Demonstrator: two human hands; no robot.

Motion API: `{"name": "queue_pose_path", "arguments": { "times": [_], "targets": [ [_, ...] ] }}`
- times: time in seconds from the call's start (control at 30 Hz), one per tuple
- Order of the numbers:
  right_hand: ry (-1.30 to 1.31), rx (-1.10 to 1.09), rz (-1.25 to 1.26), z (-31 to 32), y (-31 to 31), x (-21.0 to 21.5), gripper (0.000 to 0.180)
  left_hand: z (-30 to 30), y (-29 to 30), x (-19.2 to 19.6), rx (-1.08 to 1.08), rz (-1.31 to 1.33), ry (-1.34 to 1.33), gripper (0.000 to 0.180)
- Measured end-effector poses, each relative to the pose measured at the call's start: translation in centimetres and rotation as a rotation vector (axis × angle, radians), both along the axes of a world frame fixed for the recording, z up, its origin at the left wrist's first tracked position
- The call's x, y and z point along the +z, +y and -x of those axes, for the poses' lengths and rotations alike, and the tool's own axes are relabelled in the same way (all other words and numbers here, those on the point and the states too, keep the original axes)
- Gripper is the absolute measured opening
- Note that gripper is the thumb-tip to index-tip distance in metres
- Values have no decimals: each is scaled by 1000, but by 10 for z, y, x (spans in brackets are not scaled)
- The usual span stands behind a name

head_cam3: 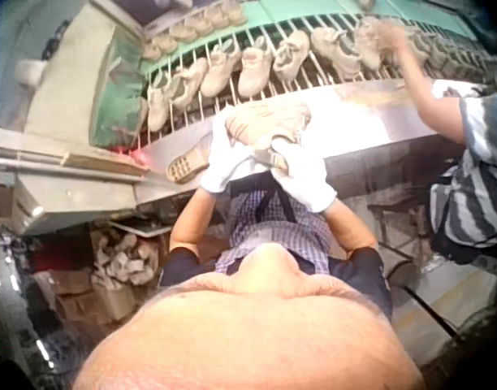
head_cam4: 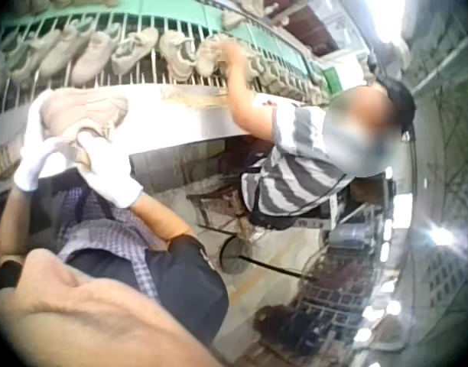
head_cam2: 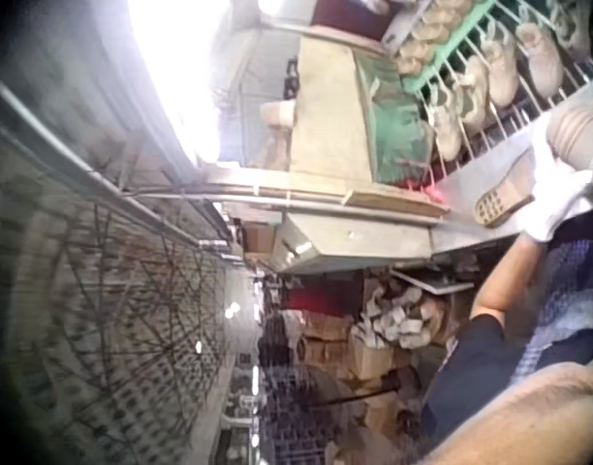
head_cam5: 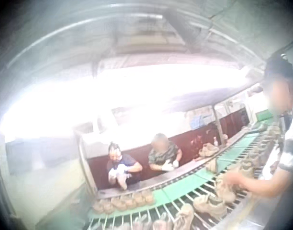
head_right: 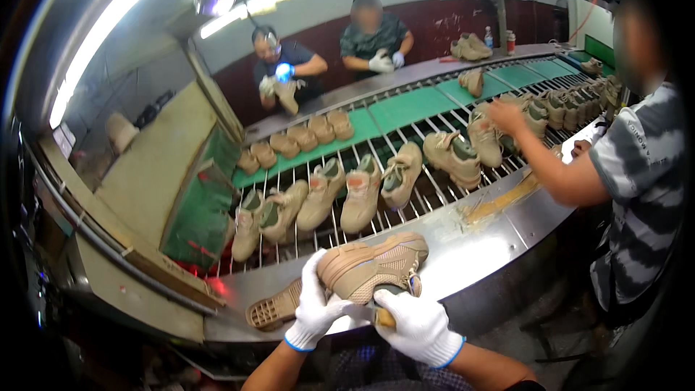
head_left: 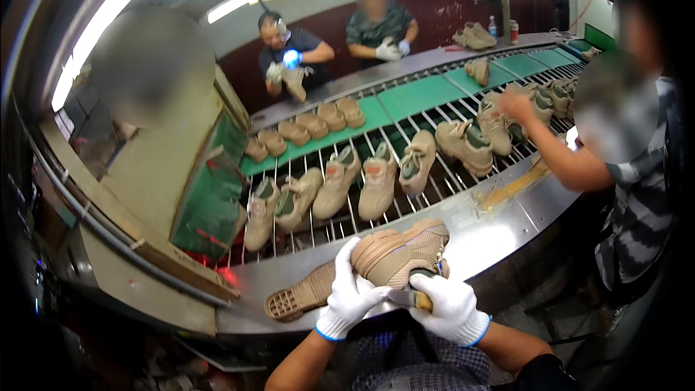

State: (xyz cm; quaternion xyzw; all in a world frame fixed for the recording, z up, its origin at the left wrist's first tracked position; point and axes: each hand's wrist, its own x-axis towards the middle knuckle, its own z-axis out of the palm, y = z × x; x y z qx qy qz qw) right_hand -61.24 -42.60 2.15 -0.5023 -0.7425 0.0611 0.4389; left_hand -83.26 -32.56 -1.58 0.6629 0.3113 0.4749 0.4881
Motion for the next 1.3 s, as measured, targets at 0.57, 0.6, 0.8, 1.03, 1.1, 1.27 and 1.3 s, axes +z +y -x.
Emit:
{"name": "queue_pose_path", "arguments": {
  "times": [0.57,0.6,0.8,1.03,1.1,1.27,1.3],
  "targets": [
    [-516,94,372,-28,74,-9,35,-27,11,6,31,-287,1142,112],
    [-576,55,378,-9,67,-8,35,-25,13,7,3,-262,1080,110],
    [-725,177,491,-3,41,30,34,-19,12,6,11,-308,1070,106],
    [-544,48,418,-53,90,-14,32,-4,16,-11,69,-416,923,110],
    [-484,16,375,-66,97,-16,35,10,11,-27,160,-389,834,82],
    [-415,-367,588,-137,110,-63,39,8,9,-25,127,-253,827,49],
    [-469,-390,550,-148,107,-79,38,7,11,-25,117,-260,858,49]
  ]
}}
